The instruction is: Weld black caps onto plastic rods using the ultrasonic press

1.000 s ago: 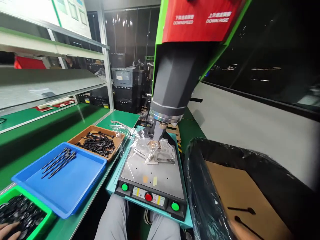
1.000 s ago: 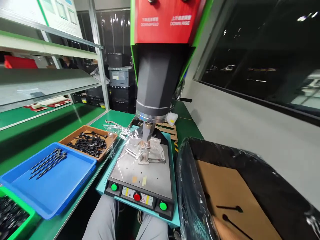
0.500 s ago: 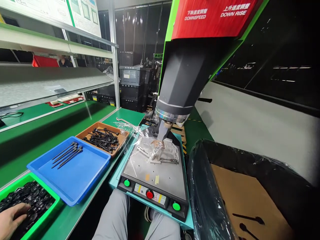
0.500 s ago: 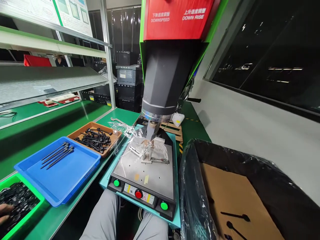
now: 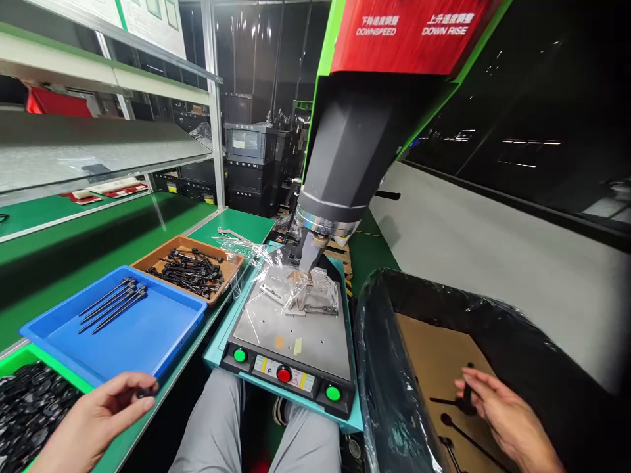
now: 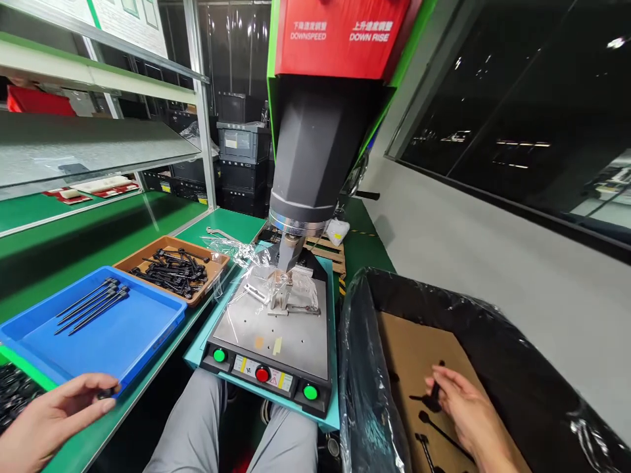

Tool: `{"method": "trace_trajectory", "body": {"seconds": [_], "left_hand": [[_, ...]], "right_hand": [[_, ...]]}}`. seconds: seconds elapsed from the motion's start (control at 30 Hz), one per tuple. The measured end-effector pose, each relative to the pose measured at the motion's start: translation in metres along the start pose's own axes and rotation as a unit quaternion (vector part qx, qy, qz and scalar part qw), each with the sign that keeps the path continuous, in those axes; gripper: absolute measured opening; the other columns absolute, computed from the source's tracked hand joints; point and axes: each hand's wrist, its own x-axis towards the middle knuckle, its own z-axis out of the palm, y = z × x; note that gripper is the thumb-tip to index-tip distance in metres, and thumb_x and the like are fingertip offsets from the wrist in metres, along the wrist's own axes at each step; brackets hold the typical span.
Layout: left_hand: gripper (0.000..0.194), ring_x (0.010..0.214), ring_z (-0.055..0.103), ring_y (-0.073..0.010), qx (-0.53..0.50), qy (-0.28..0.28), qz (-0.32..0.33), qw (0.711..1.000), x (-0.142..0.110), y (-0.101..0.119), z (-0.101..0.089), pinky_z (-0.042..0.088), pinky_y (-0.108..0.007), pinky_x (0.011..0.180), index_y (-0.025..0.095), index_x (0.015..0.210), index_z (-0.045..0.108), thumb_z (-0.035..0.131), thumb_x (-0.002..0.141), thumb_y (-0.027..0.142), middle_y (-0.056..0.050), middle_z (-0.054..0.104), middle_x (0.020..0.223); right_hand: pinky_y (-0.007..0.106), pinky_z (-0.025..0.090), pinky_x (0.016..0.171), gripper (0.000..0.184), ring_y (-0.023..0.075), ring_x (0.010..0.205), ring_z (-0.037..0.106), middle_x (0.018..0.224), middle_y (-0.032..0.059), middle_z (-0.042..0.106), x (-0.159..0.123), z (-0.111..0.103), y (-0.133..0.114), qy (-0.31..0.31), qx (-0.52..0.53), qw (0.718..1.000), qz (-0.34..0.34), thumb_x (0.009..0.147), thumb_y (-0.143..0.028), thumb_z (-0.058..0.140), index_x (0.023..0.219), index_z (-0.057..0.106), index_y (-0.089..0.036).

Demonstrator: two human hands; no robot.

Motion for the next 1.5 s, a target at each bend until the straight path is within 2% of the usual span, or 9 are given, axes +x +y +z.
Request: {"method": "trace_trajectory", "body": {"seconds": [0.13,0.27,0.37,0.5,0.7,0.93,1.07,1.27,1.5], "left_hand": [[0.042,0.076,0.063,-0.0246,-0.071,-0.114,0.063,0.989,0.006,0.035,0.059,0.053,-0.035,0.073,0.029,0.087,0.071,0.068,0.063,0.063,-0.002,0.07,0.085],[0.05,0.093,0.063,-0.025,-0.171,-0.219,0.104,0.955,0.012,0.071,0.1,0.053,-0.037,0.084,0.021,0.111,0.063,0.068,0.073,0.053,-0.011,0.066,0.111],[0.044,0.087,0.062,-0.0216,-0.167,-0.25,0.144,0.943,0.012,0.095,0.117,0.052,-0.034,0.081,0.02,0.11,0.065,0.069,0.075,0.046,-0.009,0.067,0.103],[0.035,0.079,0.06,-0.0178,-0.203,-0.251,0.171,0.931,0.011,0.112,0.127,0.052,-0.033,0.076,0.022,0.099,0.071,0.074,0.071,0.042,-0.007,0.064,0.107],[0.033,0.082,0.058,-0.0187,-0.222,-0.268,0.206,0.914,0.015,0.115,0.138,0.051,-0.03,0.073,0.021,0.095,0.074,0.076,0.069,0.041,-0.006,0.061,0.091],[0.027,0.075,0.055,-0.0161,-0.219,-0.295,0.217,0.905,0.023,0.109,0.142,0.047,-0.028,0.069,0.021,0.093,0.074,0.077,0.069,0.035,-0.004,0.059,0.083],[0.026,0.075,0.054,-0.0155,-0.219,-0.332,0.205,0.895,0.028,0.108,0.14,0.046,-0.027,0.07,0.021,0.091,0.074,0.079,0.068,0.033,-0.003,0.06,0.084],[0.024,0.065,0.051,-0.0125,-0.213,-0.382,0.174,0.882,0.035,0.11,0.139,0.042,-0.025,0.062,0.019,0.082,0.075,0.083,0.061,0.029,0.0,0.056,0.072],[0.031,0.065,0.055,-0.0127,-0.295,-0.36,0.185,0.866,0.027,0.111,0.158,0.045,-0.025,0.061,0.018,0.089,0.074,0.084,0.061,0.029,-0.001,0.062,0.073]], "right_hand": [[0.033,0.053,0.055,0.038,0.0273,0.075,0.069,0.09,0.0123,0.072,-0.046,0.016,-0.019,-0.094,0.132,0.986,0.038,0.056,-0.042,0.078,0.086,0.068,-0.021],[0.03,0.05,0.052,0.042,0.0256,0.075,0.068,0.092,0.011,0.072,-0.116,0.077,-0.015,-0.251,0.073,0.965,0.016,0.068,-0.046,0.074,0.1,0.066,-0.019],[0.028,0.047,0.055,0.028,0.0181,0.06,0.062,0.069,0.0039,0.067,-0.149,0.12,-0.003,-0.311,-0.047,0.946,-0.077,0.082,-0.042,0.06,0.092,0.07,-0.019],[0.029,0.046,0.071,0.018,0.0184,0.077,0.06,0.082,0.0048,0.064,-0.166,0.15,0.003,-0.305,-0.152,0.904,-0.26,0.087,-0.031,0.057,0.084,0.072,-0.021],[0.026,0.043,0.067,0.02,0.0172,0.077,0.06,0.083,0.003,0.065,-0.173,0.163,-0.003,-0.369,-0.194,0.851,-0.319,0.093,-0.032,0.052,0.096,0.07,-0.025],[0.026,0.041,0.069,0.02,0.0168,0.078,0.058,0.083,0.0028,0.063,-0.174,0.163,-0.01,-0.392,-0.192,0.838,-0.329,0.094,-0.03,0.051,0.097,0.07,-0.024],[0.025,0.041,0.065,0.019,0.0146,0.07,0.055,0.075,0.0004,0.06,-0.171,0.162,-0.013,-0.45,-0.134,0.841,-0.268,0.091,-0.03,0.054,0.085,0.071,-0.022],[0.023,0.043,0.057,0.018,0.0118,0.057,0.053,0.065,-0.0015,0.061,-0.172,0.165,-0.002,-0.554,-0.012,0.831,-0.052,0.084,-0.032,0.059,0.078,0.069,-0.017],[0.024,0.041,0.062,0.017,0.0127,0.064,0.054,0.066,-0.002,0.06,-0.185,0.184,0.014,-0.461,0.015,0.875,-0.149,0.083,-0.029,0.063,0.071,0.067,-0.019]]}}
